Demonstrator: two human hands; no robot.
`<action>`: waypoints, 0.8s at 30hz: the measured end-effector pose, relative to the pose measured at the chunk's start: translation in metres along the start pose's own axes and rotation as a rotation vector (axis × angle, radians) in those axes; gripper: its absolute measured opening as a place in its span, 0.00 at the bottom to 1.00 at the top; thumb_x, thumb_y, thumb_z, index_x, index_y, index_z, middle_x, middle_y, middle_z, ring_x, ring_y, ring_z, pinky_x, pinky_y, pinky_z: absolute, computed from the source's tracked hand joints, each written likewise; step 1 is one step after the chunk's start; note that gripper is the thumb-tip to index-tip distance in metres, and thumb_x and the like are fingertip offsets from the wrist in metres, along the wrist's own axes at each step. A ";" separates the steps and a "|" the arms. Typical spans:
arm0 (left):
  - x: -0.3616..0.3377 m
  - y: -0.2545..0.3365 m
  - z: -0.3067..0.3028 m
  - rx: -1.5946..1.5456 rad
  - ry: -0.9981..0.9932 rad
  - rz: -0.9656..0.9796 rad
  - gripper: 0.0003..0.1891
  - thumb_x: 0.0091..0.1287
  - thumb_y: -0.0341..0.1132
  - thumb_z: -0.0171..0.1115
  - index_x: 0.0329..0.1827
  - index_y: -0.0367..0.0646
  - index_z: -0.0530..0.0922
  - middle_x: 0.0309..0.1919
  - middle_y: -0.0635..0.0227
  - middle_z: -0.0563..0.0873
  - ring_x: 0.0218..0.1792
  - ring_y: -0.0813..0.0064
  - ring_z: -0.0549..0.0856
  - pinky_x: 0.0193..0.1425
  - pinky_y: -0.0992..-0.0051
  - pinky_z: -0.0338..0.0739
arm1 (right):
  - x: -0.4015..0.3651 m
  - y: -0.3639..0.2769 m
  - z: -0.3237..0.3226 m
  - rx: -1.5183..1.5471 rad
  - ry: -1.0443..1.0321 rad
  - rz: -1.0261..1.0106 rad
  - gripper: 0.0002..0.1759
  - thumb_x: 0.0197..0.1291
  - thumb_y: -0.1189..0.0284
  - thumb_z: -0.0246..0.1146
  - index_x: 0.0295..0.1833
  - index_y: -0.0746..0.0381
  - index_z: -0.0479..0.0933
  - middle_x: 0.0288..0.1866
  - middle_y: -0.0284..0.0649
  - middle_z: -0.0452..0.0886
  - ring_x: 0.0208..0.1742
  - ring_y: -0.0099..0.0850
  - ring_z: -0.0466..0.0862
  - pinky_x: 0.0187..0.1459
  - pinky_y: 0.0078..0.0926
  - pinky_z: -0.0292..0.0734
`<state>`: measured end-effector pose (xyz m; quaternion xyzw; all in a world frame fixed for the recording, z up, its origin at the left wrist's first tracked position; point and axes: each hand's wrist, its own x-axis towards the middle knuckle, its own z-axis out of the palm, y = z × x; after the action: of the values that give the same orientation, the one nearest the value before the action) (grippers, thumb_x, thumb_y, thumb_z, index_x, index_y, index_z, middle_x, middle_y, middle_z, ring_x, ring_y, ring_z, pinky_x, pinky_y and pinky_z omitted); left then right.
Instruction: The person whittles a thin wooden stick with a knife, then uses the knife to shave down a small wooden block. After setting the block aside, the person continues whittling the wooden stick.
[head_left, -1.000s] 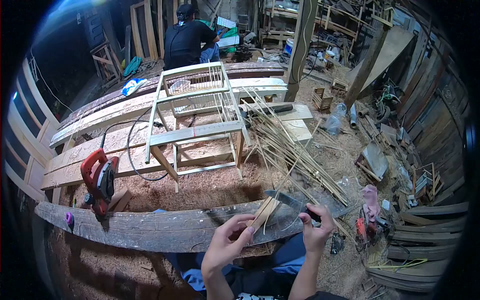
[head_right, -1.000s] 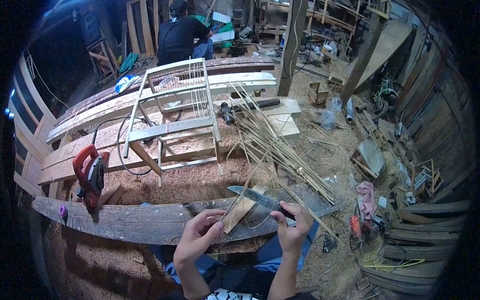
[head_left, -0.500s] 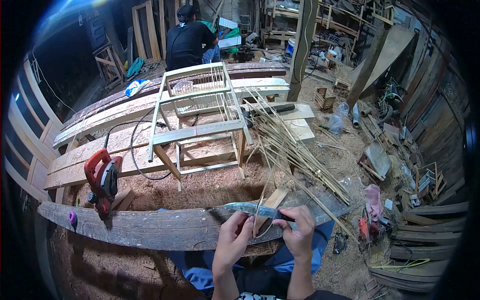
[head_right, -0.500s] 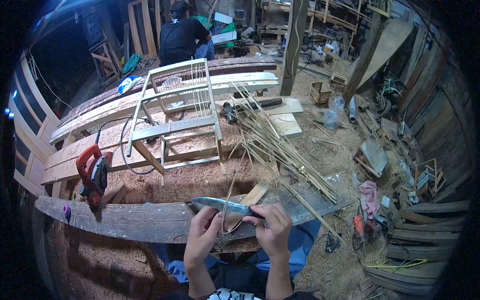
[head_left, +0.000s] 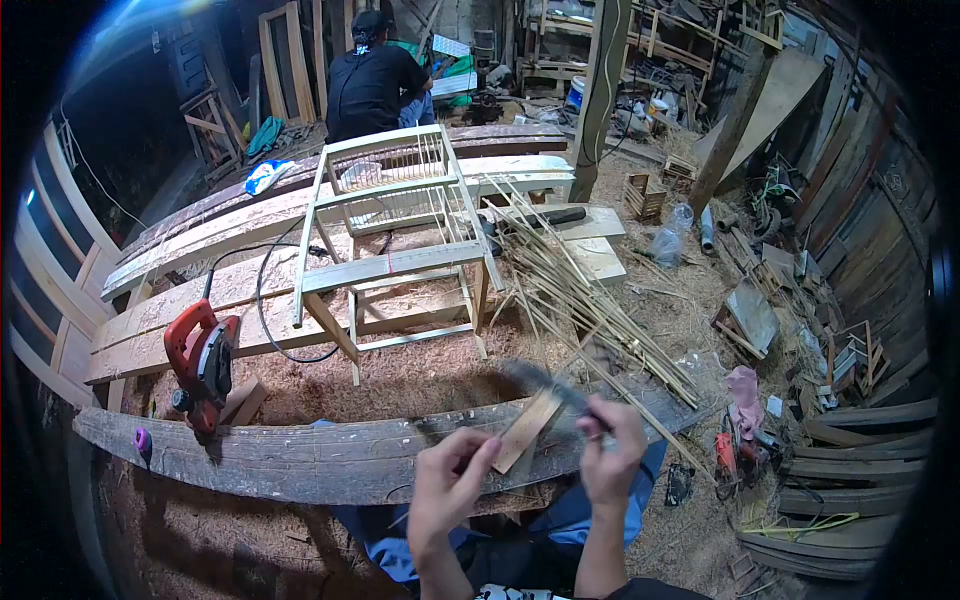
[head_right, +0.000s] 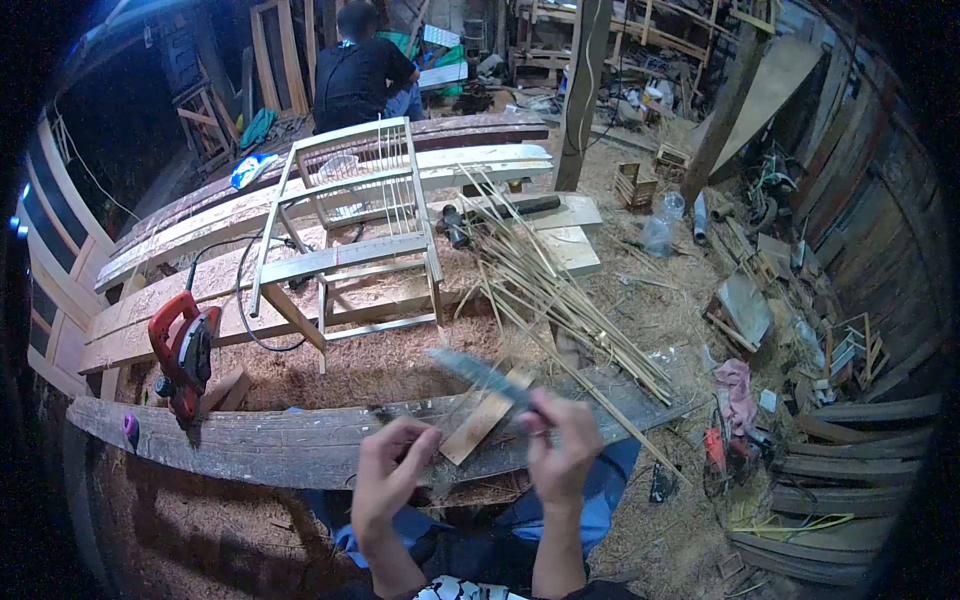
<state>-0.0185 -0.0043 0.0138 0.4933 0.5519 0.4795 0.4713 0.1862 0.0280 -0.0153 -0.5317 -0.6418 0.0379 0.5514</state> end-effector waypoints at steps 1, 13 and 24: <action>-0.001 -0.002 -0.008 -0.070 0.037 0.053 0.07 0.72 0.30 0.65 0.43 0.33 0.83 0.24 0.75 0.82 0.27 0.90 0.75 0.29 0.84 0.69 | 0.000 0.009 -0.004 -0.025 0.092 0.140 0.12 0.56 0.76 0.72 0.46 0.64 0.83 0.42 0.43 0.86 0.42 0.38 0.84 0.45 0.34 0.78; 0.010 -0.010 -0.012 -0.267 -0.013 -0.034 0.09 0.78 0.32 0.56 0.49 0.34 0.79 0.27 0.70 0.81 0.24 0.89 0.69 0.25 0.85 0.60 | -0.001 0.016 -0.009 0.081 0.017 0.227 0.15 0.63 0.64 0.71 0.47 0.65 0.83 0.41 0.44 0.85 0.40 0.38 0.84 0.44 0.31 0.78; 0.014 -0.010 0.002 -0.518 0.075 -0.051 0.10 0.79 0.36 0.55 0.48 0.36 0.77 0.28 0.67 0.82 0.20 0.90 0.66 0.22 0.86 0.57 | -0.002 0.002 0.003 0.137 -0.076 0.195 0.13 0.56 0.66 0.75 0.41 0.63 0.85 0.36 0.42 0.86 0.38 0.38 0.84 0.41 0.32 0.78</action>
<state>-0.0189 0.0096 0.0026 0.3242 0.4402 0.6106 0.5729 0.1849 0.0293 -0.0194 -0.5509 -0.6033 0.1554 0.5553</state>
